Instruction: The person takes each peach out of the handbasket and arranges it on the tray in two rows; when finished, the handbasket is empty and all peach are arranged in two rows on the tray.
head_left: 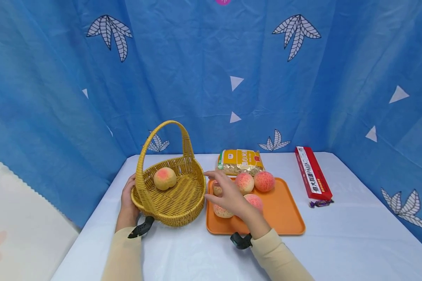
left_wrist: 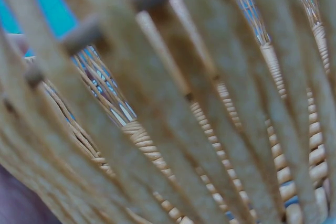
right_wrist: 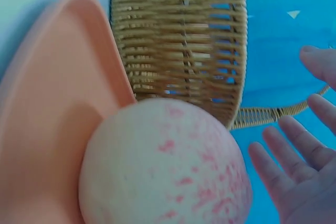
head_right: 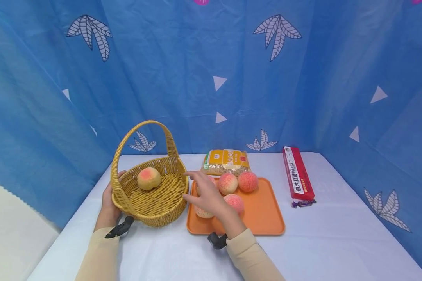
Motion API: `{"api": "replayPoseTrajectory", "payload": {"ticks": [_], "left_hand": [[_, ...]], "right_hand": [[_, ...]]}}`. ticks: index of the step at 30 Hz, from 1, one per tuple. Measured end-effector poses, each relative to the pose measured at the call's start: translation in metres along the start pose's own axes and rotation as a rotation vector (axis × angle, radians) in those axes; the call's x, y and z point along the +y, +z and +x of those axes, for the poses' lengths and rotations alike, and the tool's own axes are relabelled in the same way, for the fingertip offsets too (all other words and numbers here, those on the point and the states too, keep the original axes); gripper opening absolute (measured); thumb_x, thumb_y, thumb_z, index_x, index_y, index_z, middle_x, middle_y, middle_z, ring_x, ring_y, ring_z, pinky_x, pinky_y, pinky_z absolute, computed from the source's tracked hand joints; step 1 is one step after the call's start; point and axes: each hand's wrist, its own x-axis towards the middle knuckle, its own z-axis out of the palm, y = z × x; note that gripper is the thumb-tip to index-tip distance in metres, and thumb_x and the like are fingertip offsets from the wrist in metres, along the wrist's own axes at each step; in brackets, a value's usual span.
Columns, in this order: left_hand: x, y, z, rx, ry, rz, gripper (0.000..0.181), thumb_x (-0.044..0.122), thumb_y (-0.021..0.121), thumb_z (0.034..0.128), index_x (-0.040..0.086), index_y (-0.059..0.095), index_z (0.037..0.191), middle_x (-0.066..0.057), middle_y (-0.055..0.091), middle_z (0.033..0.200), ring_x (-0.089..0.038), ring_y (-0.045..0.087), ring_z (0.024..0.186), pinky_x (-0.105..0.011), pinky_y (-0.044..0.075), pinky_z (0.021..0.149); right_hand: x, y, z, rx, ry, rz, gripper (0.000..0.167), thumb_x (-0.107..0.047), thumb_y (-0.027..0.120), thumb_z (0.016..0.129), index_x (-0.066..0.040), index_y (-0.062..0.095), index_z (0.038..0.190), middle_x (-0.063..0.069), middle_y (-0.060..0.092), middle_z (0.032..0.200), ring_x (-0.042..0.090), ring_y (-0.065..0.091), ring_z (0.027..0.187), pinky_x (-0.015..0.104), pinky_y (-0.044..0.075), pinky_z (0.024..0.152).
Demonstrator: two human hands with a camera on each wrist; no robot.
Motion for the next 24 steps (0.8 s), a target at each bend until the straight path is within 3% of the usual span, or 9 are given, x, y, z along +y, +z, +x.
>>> {"api": "replayPoseTrajectory", "payload": {"ticks": [4, 9, 18, 24], "left_hand": [[-0.001, 0.000, 0.000, -0.003, 0.014, -0.017, 0.028, 0.012, 0.036, 0.1057, 0.021, 0.053, 0.126, 0.006, 0.059, 0.115, -0.006, 0.060, 0.101, -0.017, 0.052, 0.086], [0.000, 0.001, -0.001, -0.009, 0.017, -0.033, 0.029, 0.010, 0.034, 0.1050, 0.021, 0.055, 0.122, 0.006, 0.060, 0.112, -0.007, 0.059, 0.098, -0.017, 0.052, 0.084], [0.000, 0.002, 0.000, 0.019, -0.011, -0.057, 0.030, 0.011, 0.033, 0.1064, 0.020, 0.055, 0.124, 0.004, 0.060, 0.115, -0.007, 0.060, 0.098, -0.017, 0.052, 0.084], [0.000, 0.004, 0.000, 0.033, -0.014, -0.007, 0.030, 0.011, 0.032, 0.1069, 0.021, 0.053, 0.127, 0.005, 0.058, 0.118, -0.007, 0.058, 0.103, -0.018, 0.051, 0.091]], "right_hand": [[-0.002, 0.007, 0.002, -0.008, -0.067, 0.031, 0.059, -0.014, 0.075, 0.090, -0.016, 0.048, 0.143, 0.007, 0.050, 0.144, 0.027, 0.049, 0.135, 0.048, 0.049, 0.104], [-0.007, 0.013, 0.006, -0.023, -0.092, 0.060, 0.057, -0.014, 0.072, 0.092, -0.010, 0.047, 0.143, 0.006, 0.050, 0.144, 0.024, 0.049, 0.135, 0.042, 0.048, 0.107], [-0.015, 0.020, 0.014, -0.080, -0.037, 0.073, 0.056, -0.019, 0.071, 0.093, -0.015, 0.048, 0.144, 0.002, 0.050, 0.142, 0.020, 0.050, 0.133, 0.042, 0.045, 0.110], [-0.018, 0.024, 0.019, -0.133, 0.001, 0.131, 0.055, -0.019, 0.069, 0.094, -0.022, 0.046, 0.144, 0.000, 0.048, 0.143, 0.018, 0.049, 0.135, 0.042, 0.043, 0.113]]}}
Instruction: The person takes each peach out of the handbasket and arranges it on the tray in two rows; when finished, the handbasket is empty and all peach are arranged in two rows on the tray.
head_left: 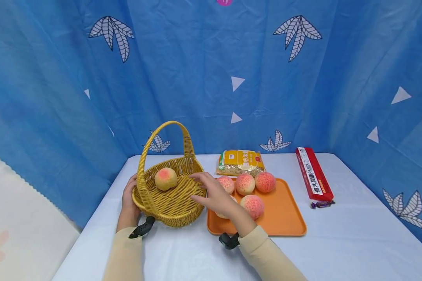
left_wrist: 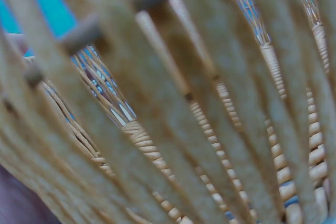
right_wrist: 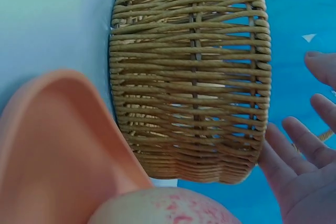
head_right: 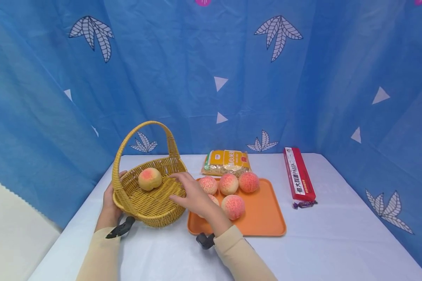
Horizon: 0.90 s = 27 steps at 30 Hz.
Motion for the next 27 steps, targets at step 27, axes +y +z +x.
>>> {"api": "replayPoseTrajectory", "payload": {"ticks": [27], "left_hand": [[0.000, 0.001, 0.000, -0.010, -0.016, 0.004, 0.030, 0.015, 0.034, 0.1069, 0.023, 0.050, 0.131, 0.006, 0.058, 0.121, -0.006, 0.059, 0.105, -0.018, 0.050, 0.095]], "right_hand": [[-0.006, 0.008, 0.032, -0.135, 0.082, -0.238, 0.072, -0.039, 0.073, 0.091, -0.029, 0.037, 0.152, 0.002, 0.041, 0.155, 0.024, 0.046, 0.140, 0.046, 0.045, 0.109]]}}
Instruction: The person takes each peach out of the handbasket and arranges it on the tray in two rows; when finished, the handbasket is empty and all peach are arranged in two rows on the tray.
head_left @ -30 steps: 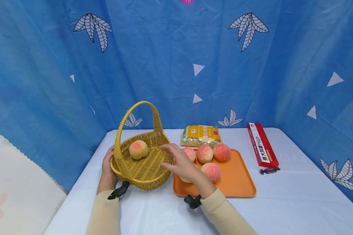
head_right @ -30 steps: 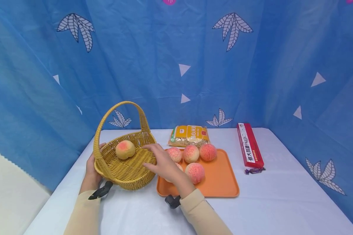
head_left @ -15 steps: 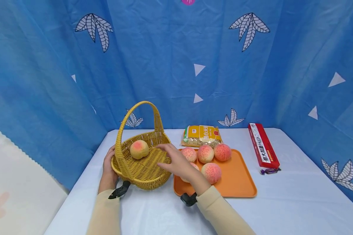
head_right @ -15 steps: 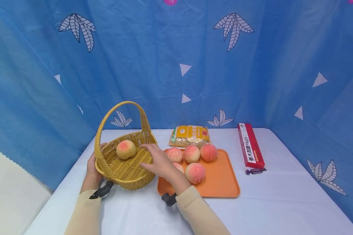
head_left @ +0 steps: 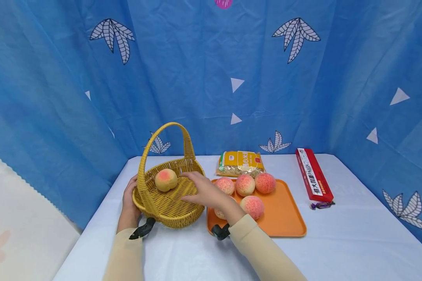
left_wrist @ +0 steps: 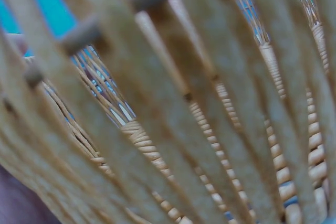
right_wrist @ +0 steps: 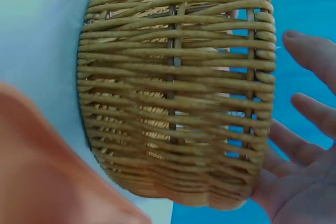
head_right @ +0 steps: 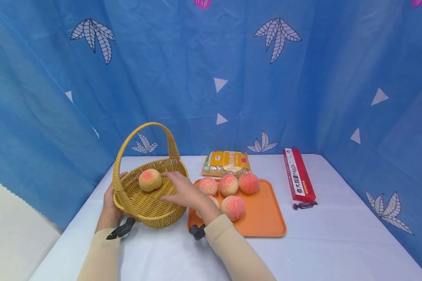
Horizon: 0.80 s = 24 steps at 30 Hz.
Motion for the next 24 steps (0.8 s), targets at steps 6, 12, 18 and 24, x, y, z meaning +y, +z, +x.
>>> {"api": "replayPoseTrajectory", "payload": {"ticks": [6, 12, 18, 24], "left_hand": [[-0.002, 0.000, 0.001, -0.005, -0.001, 0.007, 0.030, 0.017, 0.035, 0.1071, 0.023, 0.050, 0.132, 0.006, 0.057, 0.123, -0.006, 0.058, 0.108, -0.018, 0.049, 0.098], [-0.001, 0.001, 0.000, -0.004, -0.004, -0.013, 0.030, 0.016, 0.034, 0.1070, 0.023, 0.050, 0.131, 0.006, 0.058, 0.121, -0.007, 0.058, 0.109, -0.018, 0.049, 0.098], [0.000, 0.002, -0.001, 0.003, -0.001, -0.006, 0.029, 0.015, 0.036, 0.1068, 0.023, 0.052, 0.130, 0.006, 0.059, 0.120, -0.007, 0.060, 0.106, -0.019, 0.050, 0.097], [0.002, 0.001, 0.000, 0.028, -0.024, -0.016, 0.033, 0.013, 0.033, 0.1065, 0.023, 0.049, 0.134, 0.006, 0.056, 0.125, -0.006, 0.059, 0.107, -0.018, 0.049, 0.098]], "right_hand": [[-0.003, 0.002, 0.010, -0.034, 0.027, 0.018, 0.079, -0.038, 0.075, 0.089, -0.026, 0.033, 0.154, 0.004, 0.039, 0.157, 0.025, 0.045, 0.141, 0.046, 0.044, 0.110], [-0.003, 0.006, 0.020, -0.059, 0.054, 0.118, 0.089, -0.037, 0.077, 0.087, -0.021, 0.025, 0.157, 0.007, 0.038, 0.159, 0.028, 0.042, 0.143, 0.047, 0.043, 0.111], [-0.002, 0.008, 0.024, -0.067, 0.079, 0.161, 0.096, -0.038, 0.078, 0.086, -0.023, 0.018, 0.159, 0.010, 0.032, 0.162, 0.030, 0.036, 0.147, 0.050, 0.039, 0.114], [-0.003, 0.012, 0.031, -0.039, 0.119, 0.166, 0.100, -0.040, 0.079, 0.084, -0.026, 0.016, 0.159, 0.010, 0.025, 0.164, 0.030, 0.031, 0.150, 0.054, 0.036, 0.115]]}}
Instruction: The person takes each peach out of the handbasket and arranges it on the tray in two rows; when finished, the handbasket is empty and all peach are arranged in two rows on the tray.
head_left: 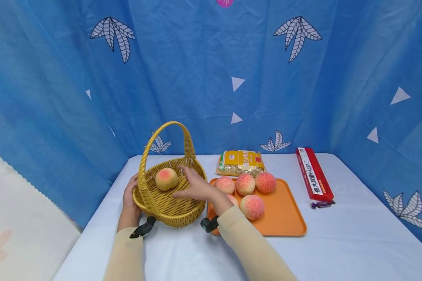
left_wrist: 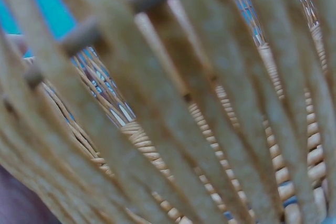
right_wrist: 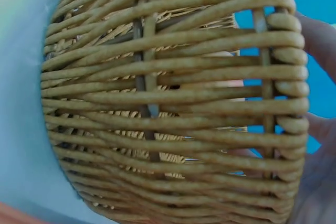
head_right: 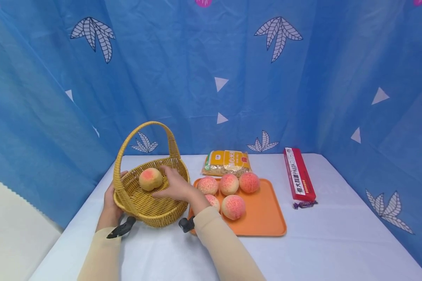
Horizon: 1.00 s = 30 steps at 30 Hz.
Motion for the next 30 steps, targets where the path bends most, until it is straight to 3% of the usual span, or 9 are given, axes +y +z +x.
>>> {"api": "replayPoseTrajectory", "payload": {"ticks": [6, 10, 20, 26, 30], "left_hand": [[0.002, -0.002, 0.001, 0.011, -0.011, 0.017, 0.033, 0.015, 0.033, 0.1073, 0.023, 0.048, 0.135, 0.006, 0.055, 0.128, -0.006, 0.058, 0.109, -0.017, 0.048, 0.099], [0.002, -0.002, 0.001, 0.006, 0.004, 0.019, 0.033, 0.014, 0.033, 0.1068, 0.024, 0.050, 0.133, 0.007, 0.056, 0.126, -0.005, 0.058, 0.108, -0.017, 0.049, 0.097], [0.001, -0.001, 0.002, -0.030, 0.037, 0.052, 0.030, 0.015, 0.034, 0.1060, 0.023, 0.052, 0.130, 0.009, 0.059, 0.117, -0.008, 0.056, 0.108, -0.018, 0.048, 0.097], [0.001, -0.003, 0.001, -0.016, 0.031, 0.011, 0.031, 0.015, 0.035, 0.1065, 0.023, 0.053, 0.130, 0.007, 0.060, 0.118, -0.007, 0.059, 0.106, -0.018, 0.049, 0.097], [-0.002, -0.002, 0.000, -0.015, 0.035, 0.057, 0.031, 0.014, 0.033, 0.1063, 0.023, 0.050, 0.130, 0.007, 0.057, 0.120, -0.007, 0.057, 0.108, -0.017, 0.049, 0.096]], "right_hand": [[0.003, 0.006, 0.009, 0.025, 0.019, 0.026, 0.099, -0.042, 0.079, 0.083, -0.034, 0.015, 0.158, 0.009, 0.017, 0.165, 0.029, 0.032, 0.149, 0.054, 0.038, 0.113], [0.002, 0.011, 0.013, 0.041, 0.020, 0.055, 0.098, -0.041, 0.078, 0.085, -0.030, 0.014, 0.159, 0.011, 0.014, 0.165, 0.031, 0.033, 0.148, 0.055, 0.038, 0.113], [-0.002, 0.017, 0.023, 0.108, 0.027, 0.092, 0.089, -0.034, 0.076, 0.088, -0.024, 0.021, 0.158, 0.013, 0.019, 0.163, 0.034, 0.034, 0.148, 0.057, 0.037, 0.113], [-0.001, 0.026, 0.032, 0.096, 0.028, 0.124, 0.086, -0.035, 0.076, 0.087, -0.023, 0.027, 0.156, 0.015, 0.026, 0.158, 0.034, 0.042, 0.140, 0.056, 0.042, 0.107], [0.000, 0.031, 0.036, 0.116, 0.040, 0.131, 0.084, -0.033, 0.077, 0.087, -0.022, 0.030, 0.155, 0.015, 0.029, 0.157, 0.035, 0.045, 0.136, 0.055, 0.043, 0.105]]}}
